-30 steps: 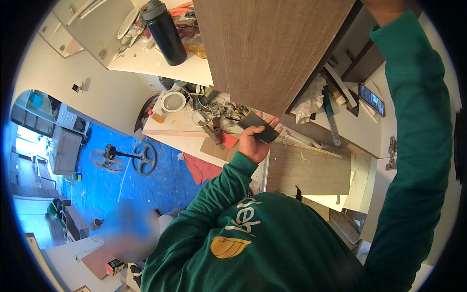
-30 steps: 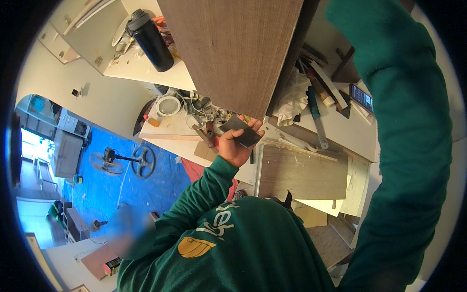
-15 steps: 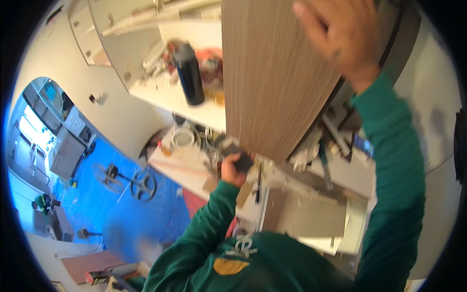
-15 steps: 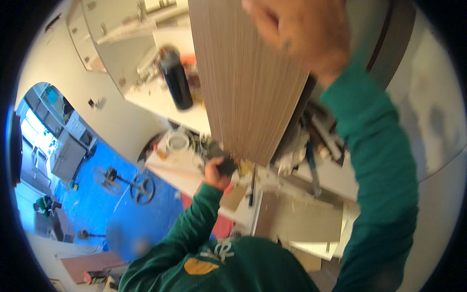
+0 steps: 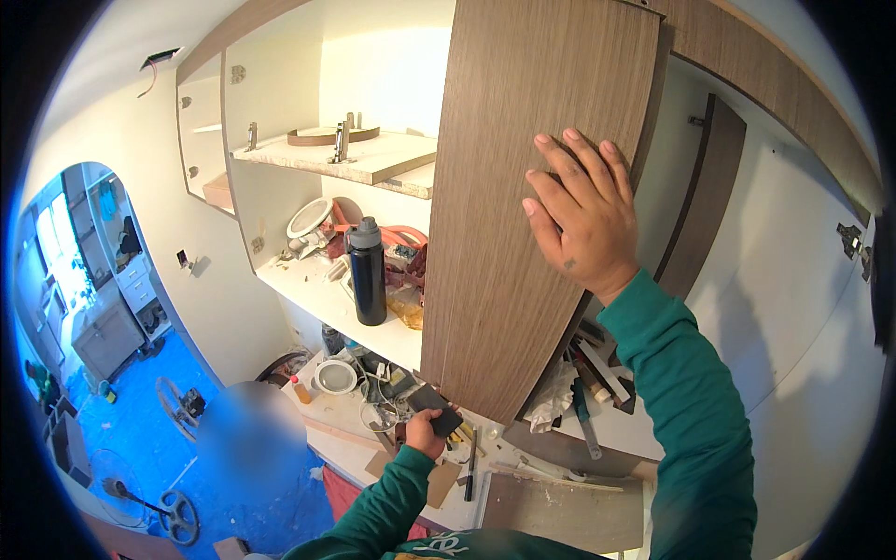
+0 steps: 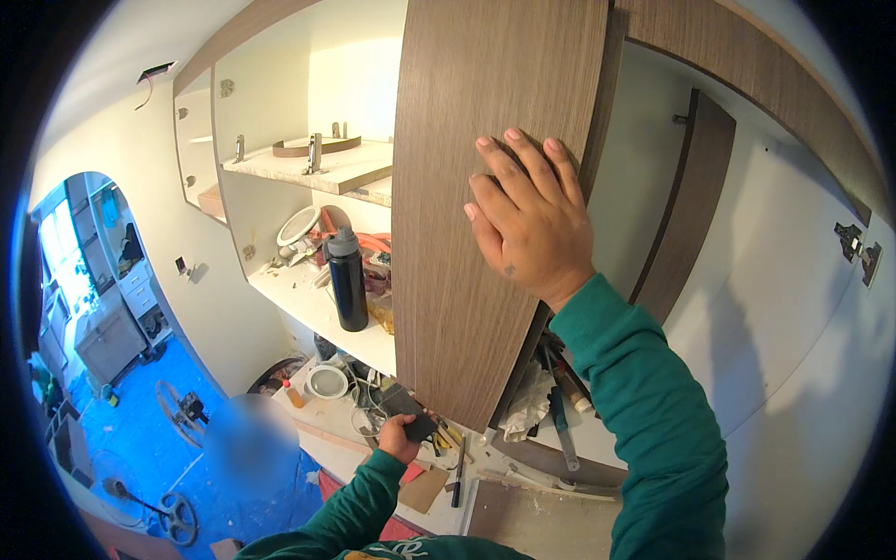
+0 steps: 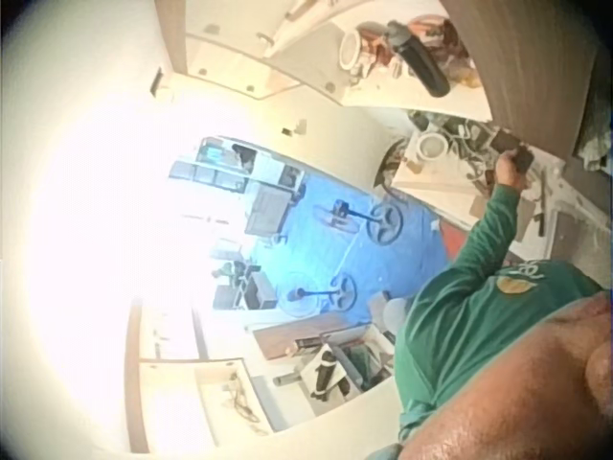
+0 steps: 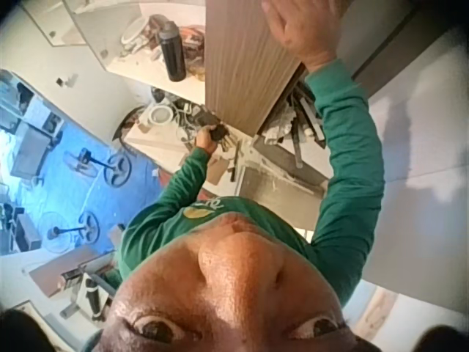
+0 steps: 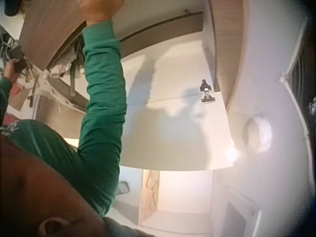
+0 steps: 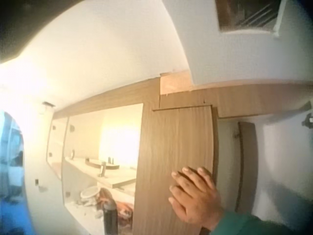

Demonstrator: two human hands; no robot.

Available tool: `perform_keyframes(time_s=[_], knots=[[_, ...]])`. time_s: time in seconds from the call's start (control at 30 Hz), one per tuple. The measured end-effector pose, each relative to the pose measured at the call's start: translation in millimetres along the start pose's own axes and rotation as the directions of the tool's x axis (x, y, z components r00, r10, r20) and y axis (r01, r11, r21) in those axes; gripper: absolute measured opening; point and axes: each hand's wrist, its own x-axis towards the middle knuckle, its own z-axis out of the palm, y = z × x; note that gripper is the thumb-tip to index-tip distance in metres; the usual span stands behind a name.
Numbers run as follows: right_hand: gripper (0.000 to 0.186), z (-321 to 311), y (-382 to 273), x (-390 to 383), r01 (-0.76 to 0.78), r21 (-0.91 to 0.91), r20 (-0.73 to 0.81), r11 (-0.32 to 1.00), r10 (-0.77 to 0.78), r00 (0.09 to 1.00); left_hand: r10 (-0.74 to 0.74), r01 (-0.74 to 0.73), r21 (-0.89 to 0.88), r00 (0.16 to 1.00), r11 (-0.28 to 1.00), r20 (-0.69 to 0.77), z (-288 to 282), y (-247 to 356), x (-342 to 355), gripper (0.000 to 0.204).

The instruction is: The person installs a wooden cabinet door by aligning it with the cabinet frame, securing it with a chisel and hammer, and then attaching a handle. The person uses a chisel, hammer, and screwdriver to complete the installation.

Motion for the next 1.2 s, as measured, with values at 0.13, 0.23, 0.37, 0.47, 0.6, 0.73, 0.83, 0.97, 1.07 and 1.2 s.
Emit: perform_keyframes(time_s=[0.13, 0.23, 0.37, 0.47, 0.6, 0.73, 0.83, 0.97, 1.07, 1.2], knots=[[0.02, -3.7, 1.5, -0.8, -0.001, -0.004, 0.018, 1.0, 0.001, 1.0, 0.0, 0.001, 0.078, 1.0, 0.997, -0.014, -6.8, 1.5, -5.9, 0.047], [0.02, -3.6, 0.8, -0.5, 0.0, -0.004, 0.02, 1.0, 0.0, 1.0, 0.054, -0.046, 0.173, 0.998, 0.984, -0.044, -31.7, -2.3, -16.2, 0.046], [0.019, -2.2, 1.0, -1.3, 0.01, -0.006, 0.01, 1.0, -0.01, 1.0, 0.031, 0.019, 0.259, 0.982, 0.966, -0.188, -89.3, -13.1, -43.1, 0.04], [0.018, -2.2, -0.1, 0.4, 0.007, 0.011, -0.001, 1.0, -0.007, 1.0, -0.031, 0.082, 0.158, 0.954, 0.984, -0.299, -147.7, -27.5, -61.8, 0.028], [0.017, -3.4, 1.3, -2.0, 0.0, 0.016, 0.01, 1.0, 0.0, 1.0, -0.011, 0.129, 0.266, 0.915, 0.955, -0.403, -166.3, -29.7, -101.1, 0.029], [0.018, -2.4, 4.8, -3.2, 0.01, 0.02, -0.001, 1.0, -0.01, 1.0, 0.016, 0.144, 0.332, 0.9, 0.932, -0.436, -162.6, -22.1, -118.3, 0.028], [0.018, -2.6, 3.9, -3.8, 0.013, 0.023, -0.014, 1.0, -0.013, 1.0, 0.069, 0.092, 0.377, 0.917, 0.922, -0.393, -153.2, -13.0, -125.5, 0.029], [0.018, -2.5, 3.2, -3.9, 0.013, 0.036, -0.028, 0.999, -0.012, 1.0, 0.087, 0.078, 0.364, 0.905, 0.928, -0.417, -149.4, -7.3, -127.4, 0.028], [0.019, -1.9, 4.3, -3.0, 0.013, 0.032, -0.034, 0.999, -0.012, 0.999, 0.096, 0.061, 0.366, 0.913, 0.929, -0.397, -153.2, -8.2, -128.0, 0.028], [0.019, -4.3, 4.4, -3.0, 0.004, 0.037, -0.023, 0.999, -0.003, 1.0, 0.09, 0.072, 0.375, 0.913, 0.924, -0.397, -161.6, -14.6, -132.4, 0.027]])
